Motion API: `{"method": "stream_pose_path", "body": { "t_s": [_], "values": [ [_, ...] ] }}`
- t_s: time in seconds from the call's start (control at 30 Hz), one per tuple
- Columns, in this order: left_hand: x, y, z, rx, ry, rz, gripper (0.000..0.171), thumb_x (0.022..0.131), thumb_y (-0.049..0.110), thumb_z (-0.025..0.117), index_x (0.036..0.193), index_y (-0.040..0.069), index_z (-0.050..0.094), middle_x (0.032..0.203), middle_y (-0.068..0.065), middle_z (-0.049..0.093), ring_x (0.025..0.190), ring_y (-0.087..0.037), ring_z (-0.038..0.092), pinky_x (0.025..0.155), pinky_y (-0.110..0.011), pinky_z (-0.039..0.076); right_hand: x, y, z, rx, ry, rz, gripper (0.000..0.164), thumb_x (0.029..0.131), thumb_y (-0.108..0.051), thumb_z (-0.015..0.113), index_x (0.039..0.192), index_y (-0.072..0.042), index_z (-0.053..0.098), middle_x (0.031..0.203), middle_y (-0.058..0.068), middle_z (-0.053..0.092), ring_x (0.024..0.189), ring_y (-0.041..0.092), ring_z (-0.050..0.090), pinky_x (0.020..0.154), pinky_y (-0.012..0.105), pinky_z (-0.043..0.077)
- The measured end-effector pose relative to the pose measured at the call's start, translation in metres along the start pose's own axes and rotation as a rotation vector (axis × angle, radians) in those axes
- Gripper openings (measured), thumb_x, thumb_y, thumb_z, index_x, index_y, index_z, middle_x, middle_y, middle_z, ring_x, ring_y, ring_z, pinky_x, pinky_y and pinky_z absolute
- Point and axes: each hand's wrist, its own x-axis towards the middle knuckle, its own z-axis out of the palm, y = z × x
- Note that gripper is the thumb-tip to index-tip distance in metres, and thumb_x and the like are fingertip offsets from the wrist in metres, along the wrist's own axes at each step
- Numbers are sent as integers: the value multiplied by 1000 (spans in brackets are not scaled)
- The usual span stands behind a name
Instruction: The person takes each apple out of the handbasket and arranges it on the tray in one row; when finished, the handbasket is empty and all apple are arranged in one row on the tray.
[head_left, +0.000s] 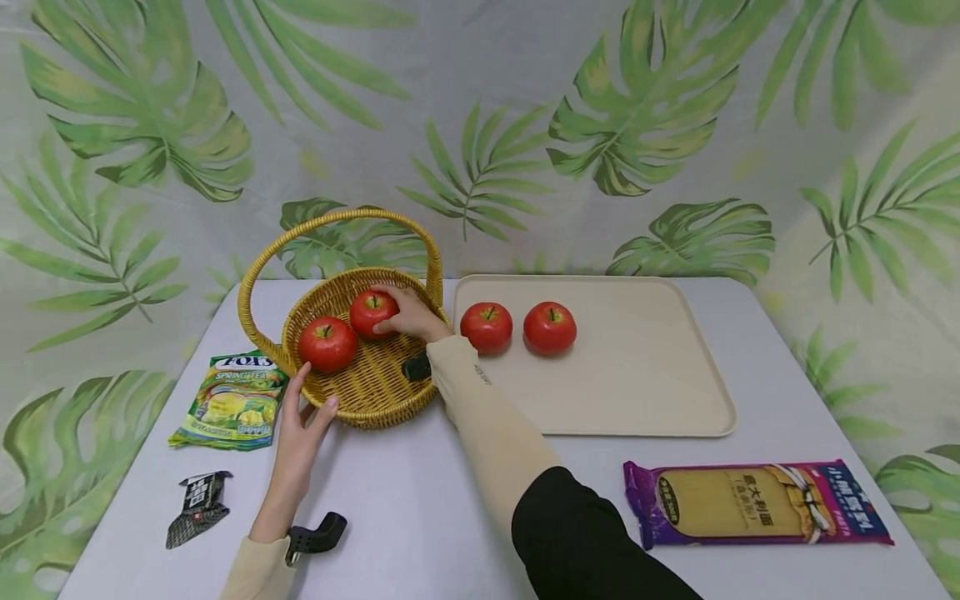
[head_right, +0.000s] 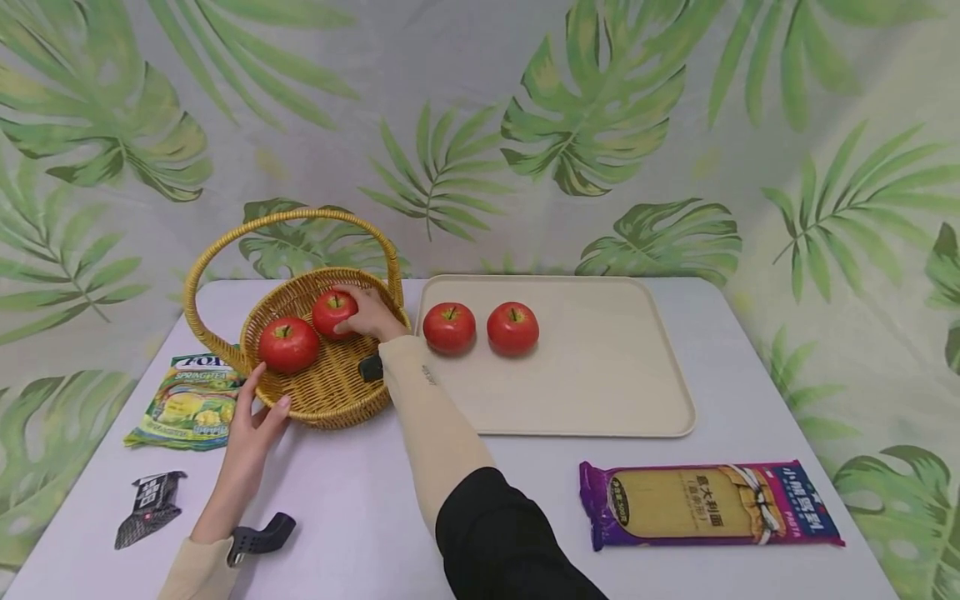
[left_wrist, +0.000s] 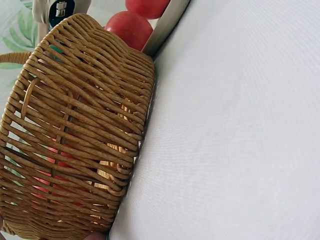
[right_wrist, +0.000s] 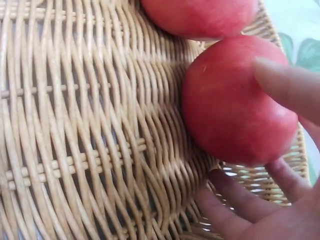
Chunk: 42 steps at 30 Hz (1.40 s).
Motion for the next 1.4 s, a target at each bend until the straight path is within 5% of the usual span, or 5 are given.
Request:
{"method": "stream_pose_path", "body": {
  "t_s": [0.6, 1.03, 1.27, 1.4],
  "values": [
    [1, -2, 1, 6, 0, -12, 69, 98, 24, 56, 154, 26, 16, 158, -5, 2, 133, -45, 22, 102, -60, 30, -4, 3, -2, 12, 120, -44, 66, 77, -25, 81, 134, -18, 48, 130, 6, 53, 113, 19, 52, 92, 29, 44],
    [-2, 1, 2, 9, 1, -22, 70, 98, 27, 56, 154, 24, 14, 158, -4, 1, 133, -44, 23, 102, -59, 31, -41, -32, -39, 46, -13, -167, 68, 80, -26, 79, 139, -22, 47, 134, 7, 47, 114, 21, 51, 90, 33, 46],
    [-1, 2, 2, 5, 11, -31, 70, 98, 25, 56, 154, 24, 15, 158, -4, 1, 134, -44, 22, 103, -59, 29, -73, -26, -68, 93, -128, -229, 67, 80, -22, 78, 138, -23, 46, 137, 3, 43, 118, 22, 47, 92, 36, 46],
    [-2, 1, 2, 2, 17, -34, 70, 98, 25, 56, 154, 25, 15, 158, -3, 1, 134, -44, 21, 102, -59, 29, -97, -13, -90, 105, -136, -196, 65, 80, -25, 78, 138, -27, 47, 136, 0, 43, 109, 24, 54, 90, 38, 46]
  ]
}}
